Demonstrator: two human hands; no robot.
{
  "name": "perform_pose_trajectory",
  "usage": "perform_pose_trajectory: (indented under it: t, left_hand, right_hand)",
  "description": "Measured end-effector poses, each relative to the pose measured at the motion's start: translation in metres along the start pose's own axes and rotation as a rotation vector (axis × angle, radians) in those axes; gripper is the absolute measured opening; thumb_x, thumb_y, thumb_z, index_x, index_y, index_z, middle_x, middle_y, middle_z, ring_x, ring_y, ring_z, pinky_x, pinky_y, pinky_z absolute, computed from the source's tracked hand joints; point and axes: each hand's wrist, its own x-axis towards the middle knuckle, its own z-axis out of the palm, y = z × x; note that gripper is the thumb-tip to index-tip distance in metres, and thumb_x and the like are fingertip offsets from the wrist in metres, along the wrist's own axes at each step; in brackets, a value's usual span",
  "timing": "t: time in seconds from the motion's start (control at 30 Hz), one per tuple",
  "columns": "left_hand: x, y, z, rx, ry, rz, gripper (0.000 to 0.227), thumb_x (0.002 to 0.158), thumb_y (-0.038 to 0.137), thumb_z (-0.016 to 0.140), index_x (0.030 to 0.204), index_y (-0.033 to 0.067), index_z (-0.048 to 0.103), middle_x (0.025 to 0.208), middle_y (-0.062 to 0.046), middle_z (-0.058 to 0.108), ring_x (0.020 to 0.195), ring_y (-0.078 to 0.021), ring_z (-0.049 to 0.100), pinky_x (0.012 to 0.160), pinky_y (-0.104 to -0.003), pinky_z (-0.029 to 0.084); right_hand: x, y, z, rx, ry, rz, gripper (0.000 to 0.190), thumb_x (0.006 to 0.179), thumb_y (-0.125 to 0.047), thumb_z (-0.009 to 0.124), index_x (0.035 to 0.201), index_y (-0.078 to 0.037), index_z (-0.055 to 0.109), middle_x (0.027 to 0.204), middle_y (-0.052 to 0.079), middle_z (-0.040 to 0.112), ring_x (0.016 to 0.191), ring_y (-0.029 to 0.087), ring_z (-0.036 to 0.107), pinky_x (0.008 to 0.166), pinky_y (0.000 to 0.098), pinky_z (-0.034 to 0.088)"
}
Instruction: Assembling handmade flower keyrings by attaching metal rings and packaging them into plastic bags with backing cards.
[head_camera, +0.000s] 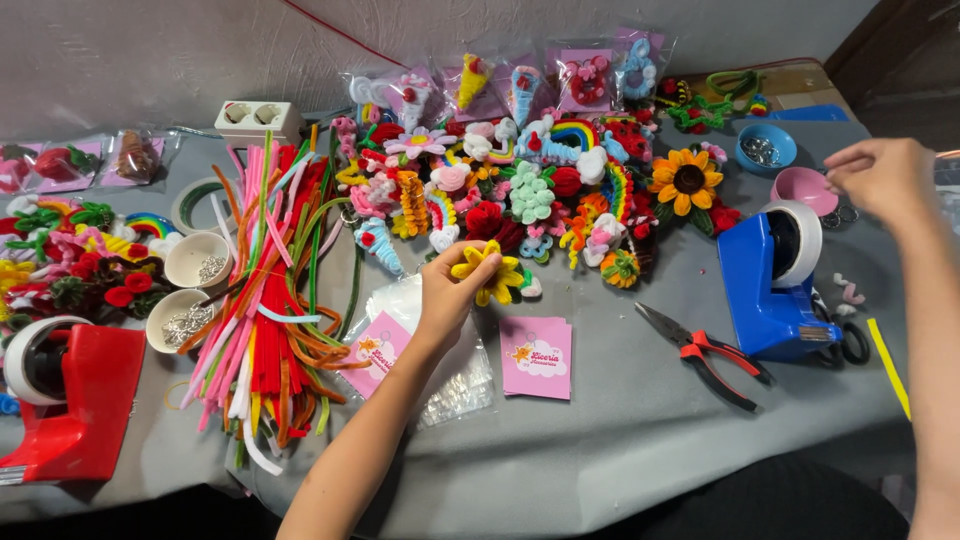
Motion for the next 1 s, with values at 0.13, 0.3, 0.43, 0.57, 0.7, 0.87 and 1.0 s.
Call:
perform_pose_trajectory:
  t: [0.13, 0.3, 0.43, 0.57, 0.7, 0.87, 1.0]
  left_hand:
    - [0.000, 0.002, 0.000, 0.002, 0.001, -0.002, 0.024, 0.085, 0.024, 0.079, 0.101, 0.0056, 0.076, 0.096, -0.005, 0.073, 0.089, -0.0147, 0.069, 0.076, -0.025, 0.059]
    - [0.002, -0.001, 0.000, -0.017, 0.015, -0.030, 0.024, 0.085, 0.022, 0.079, 0.102, 0.0048, 0.076, 0.096, -0.006, 0.074, 0.088, -0.0153, 0.070, 0.075, -0.025, 0.060]
    - [0.003, -0.002, 0.000, -0.009, 0.018, -0.036, 0.024, 0.085, 0.023, 0.079, 0.101, 0.0050, 0.076, 0.096, -0.005, 0.074, 0.087, -0.0151, 0.071, 0.074, -0.025, 0.061]
    - [0.004, -0.001, -0.002, -0.035, 0.022, -0.030, 0.023, 0.086, 0.021, 0.079, 0.101, 0.0045, 0.075, 0.095, -0.005, 0.073, 0.086, -0.0142, 0.069, 0.074, -0.025, 0.060]
    - [0.005, 0.001, -0.003, -0.023, 0.027, -0.020, 0.022, 0.086, 0.022, 0.078, 0.100, 0.0045, 0.076, 0.095, -0.006, 0.073, 0.086, -0.0140, 0.068, 0.074, -0.025, 0.059]
    - [0.006, -0.004, -0.002, -0.033, 0.024, -0.032, 0.022, 0.086, 0.021, 0.079, 0.101, 0.0049, 0.075, 0.095, -0.005, 0.073, 0.086, -0.0141, 0.069, 0.074, -0.025, 0.060]
    - [0.005, -0.004, -0.003, -0.027, 0.026, -0.029, 0.022, 0.086, 0.021, 0.079, 0.101, 0.0052, 0.075, 0.094, -0.005, 0.073, 0.086, -0.0136, 0.069, 0.074, -0.025, 0.060]
  right_hand:
    - [0.009, 0.024, 0.025, 0.072, -0.021, 0.070, 0.011, 0.095, -0.003, 0.082, 0.103, 0.002, 0.078, 0.082, 0.019, 0.076, 0.069, 0.024, 0.074, 0.069, 0.0329, 0.060]
    - [0.019, 0.052, 0.039, -0.086, -0.007, -0.125, 0.019, 0.099, -0.016, 0.079, 0.108, 0.000, 0.077, 0.096, 0.018, 0.077, 0.085, 0.030, 0.071, 0.071, 0.0437, 0.057]
    - [-0.002, 0.024, 0.030, 0.020, -0.033, -0.078, 0.025, 0.099, -0.010, 0.083, 0.116, 0.005, 0.072, 0.102, 0.023, 0.075, 0.087, 0.035, 0.071, 0.073, 0.0474, 0.058]
    - [-0.006, 0.015, 0.031, 0.151, -0.046, -0.052, 0.016, 0.097, 0.004, 0.080, 0.111, 0.006, 0.073, 0.094, 0.026, 0.074, 0.080, 0.033, 0.072, 0.068, 0.0453, 0.060]
    - [0.009, 0.025, 0.037, 0.038, -0.067, -0.026, 0.024, 0.092, 0.003, 0.083, 0.114, 0.004, 0.074, 0.098, 0.023, 0.077, 0.091, 0.032, 0.072, 0.071, 0.0459, 0.059]
    - [0.008, 0.040, 0.046, -0.092, -0.026, -0.096, 0.038, 0.093, -0.004, 0.082, 0.125, 0.005, 0.065, 0.099, 0.022, 0.078, 0.099, 0.036, 0.071, 0.084, 0.0494, 0.055]
    - [0.001, 0.044, 0.046, -0.088, 0.043, -0.232, 0.024, 0.102, 0.001, 0.074, 0.124, 0.007, 0.066, 0.100, 0.025, 0.076, 0.093, 0.038, 0.072, 0.080, 0.0485, 0.057]
